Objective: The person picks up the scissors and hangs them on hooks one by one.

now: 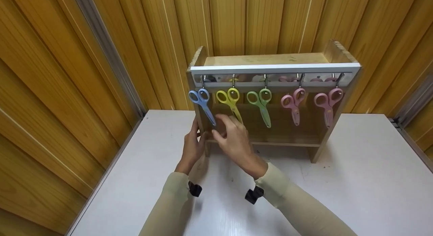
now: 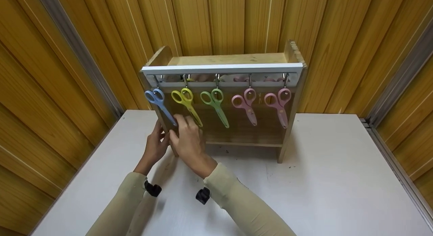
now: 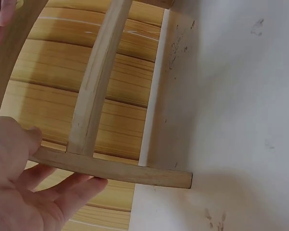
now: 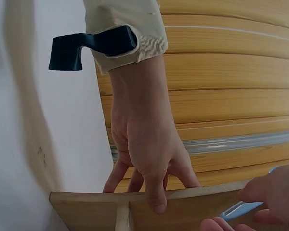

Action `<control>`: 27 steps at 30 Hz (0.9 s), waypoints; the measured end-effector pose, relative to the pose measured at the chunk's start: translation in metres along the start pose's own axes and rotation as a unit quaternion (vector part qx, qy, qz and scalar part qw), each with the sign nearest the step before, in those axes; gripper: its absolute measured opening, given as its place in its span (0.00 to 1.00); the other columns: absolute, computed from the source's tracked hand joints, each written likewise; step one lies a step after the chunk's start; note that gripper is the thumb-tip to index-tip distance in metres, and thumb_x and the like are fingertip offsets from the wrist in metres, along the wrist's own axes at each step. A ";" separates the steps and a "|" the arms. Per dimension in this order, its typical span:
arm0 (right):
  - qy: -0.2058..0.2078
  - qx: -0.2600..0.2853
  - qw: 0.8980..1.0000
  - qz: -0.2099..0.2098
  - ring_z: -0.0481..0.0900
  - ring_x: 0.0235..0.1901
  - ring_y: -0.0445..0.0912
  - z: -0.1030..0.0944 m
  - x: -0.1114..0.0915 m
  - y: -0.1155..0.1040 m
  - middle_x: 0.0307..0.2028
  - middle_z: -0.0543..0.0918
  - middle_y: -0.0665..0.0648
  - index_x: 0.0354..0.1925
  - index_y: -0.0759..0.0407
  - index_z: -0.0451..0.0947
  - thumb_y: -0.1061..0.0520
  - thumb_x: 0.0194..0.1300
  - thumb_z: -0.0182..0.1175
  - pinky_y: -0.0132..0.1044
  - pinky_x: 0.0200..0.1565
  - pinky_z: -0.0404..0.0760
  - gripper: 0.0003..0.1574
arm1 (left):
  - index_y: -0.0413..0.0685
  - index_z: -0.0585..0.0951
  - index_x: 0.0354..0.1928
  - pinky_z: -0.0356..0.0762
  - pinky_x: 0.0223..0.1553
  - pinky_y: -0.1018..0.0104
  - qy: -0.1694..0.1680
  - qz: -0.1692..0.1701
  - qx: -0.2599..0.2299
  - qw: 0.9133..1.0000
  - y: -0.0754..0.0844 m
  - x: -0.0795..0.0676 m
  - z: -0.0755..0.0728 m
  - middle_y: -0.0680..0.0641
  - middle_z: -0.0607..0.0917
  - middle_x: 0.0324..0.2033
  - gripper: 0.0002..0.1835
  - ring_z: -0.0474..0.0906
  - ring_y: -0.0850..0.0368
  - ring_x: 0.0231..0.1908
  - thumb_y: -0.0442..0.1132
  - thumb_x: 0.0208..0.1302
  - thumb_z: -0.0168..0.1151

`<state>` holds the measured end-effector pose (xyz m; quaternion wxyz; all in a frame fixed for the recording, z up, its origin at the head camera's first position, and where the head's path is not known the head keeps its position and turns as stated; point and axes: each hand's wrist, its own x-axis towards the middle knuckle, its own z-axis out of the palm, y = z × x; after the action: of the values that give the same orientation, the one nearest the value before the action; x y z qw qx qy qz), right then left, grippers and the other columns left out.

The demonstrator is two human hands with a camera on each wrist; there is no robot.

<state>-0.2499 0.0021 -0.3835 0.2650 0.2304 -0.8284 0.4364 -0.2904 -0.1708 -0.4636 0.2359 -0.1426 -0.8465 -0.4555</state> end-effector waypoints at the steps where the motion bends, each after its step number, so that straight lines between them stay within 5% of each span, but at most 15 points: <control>1: -0.004 0.003 1.000 -0.007 0.86 0.28 0.50 -0.003 -0.003 -0.001 0.42 0.84 0.63 0.56 0.64 0.81 0.62 0.62 0.72 0.41 0.32 0.87 0.24 | 0.45 0.52 0.82 0.82 0.59 0.52 -0.001 -0.003 0.010 1.000 0.001 -0.002 -0.001 0.39 0.74 0.70 0.39 0.76 0.44 0.65 0.27 0.74 0.56; 9: -0.022 0.010 0.999 -0.045 0.86 0.29 0.47 -0.036 -0.028 0.007 0.42 0.86 0.59 0.54 0.62 0.83 0.60 0.64 0.72 0.38 0.33 0.89 0.21 | 0.50 0.61 0.79 0.81 0.60 0.52 0.017 -0.009 0.112 0.993 0.004 -0.024 -0.014 0.42 0.76 0.68 0.37 0.77 0.45 0.64 0.29 0.72 0.61; 16: -0.040 -0.073 0.995 -0.063 0.85 0.36 0.41 -0.070 -0.059 0.034 0.45 0.86 0.53 0.54 0.55 0.84 0.54 0.63 0.74 0.36 0.37 0.88 0.21 | 0.46 0.74 0.71 0.79 0.62 0.50 0.030 0.020 0.191 0.981 0.006 -0.046 -0.026 0.43 0.80 0.65 0.28 0.79 0.45 0.63 0.35 0.70 0.67; 27: -0.007 -0.199 0.977 -0.079 0.84 0.46 0.50 -0.131 -0.106 0.098 0.47 0.86 0.54 0.53 0.55 0.86 0.52 0.53 0.80 0.45 0.40 0.89 0.29 | 0.52 0.73 0.73 0.73 0.67 0.43 0.012 0.086 0.245 0.966 0.005 -0.069 -0.038 0.41 0.70 0.73 0.35 0.70 0.41 0.70 0.44 0.65 0.73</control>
<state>-0.1986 0.1791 -0.4471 0.3333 0.2411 -0.8796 0.2389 -0.2192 -0.2020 -0.4791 0.3117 -0.1477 -0.9139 -0.2142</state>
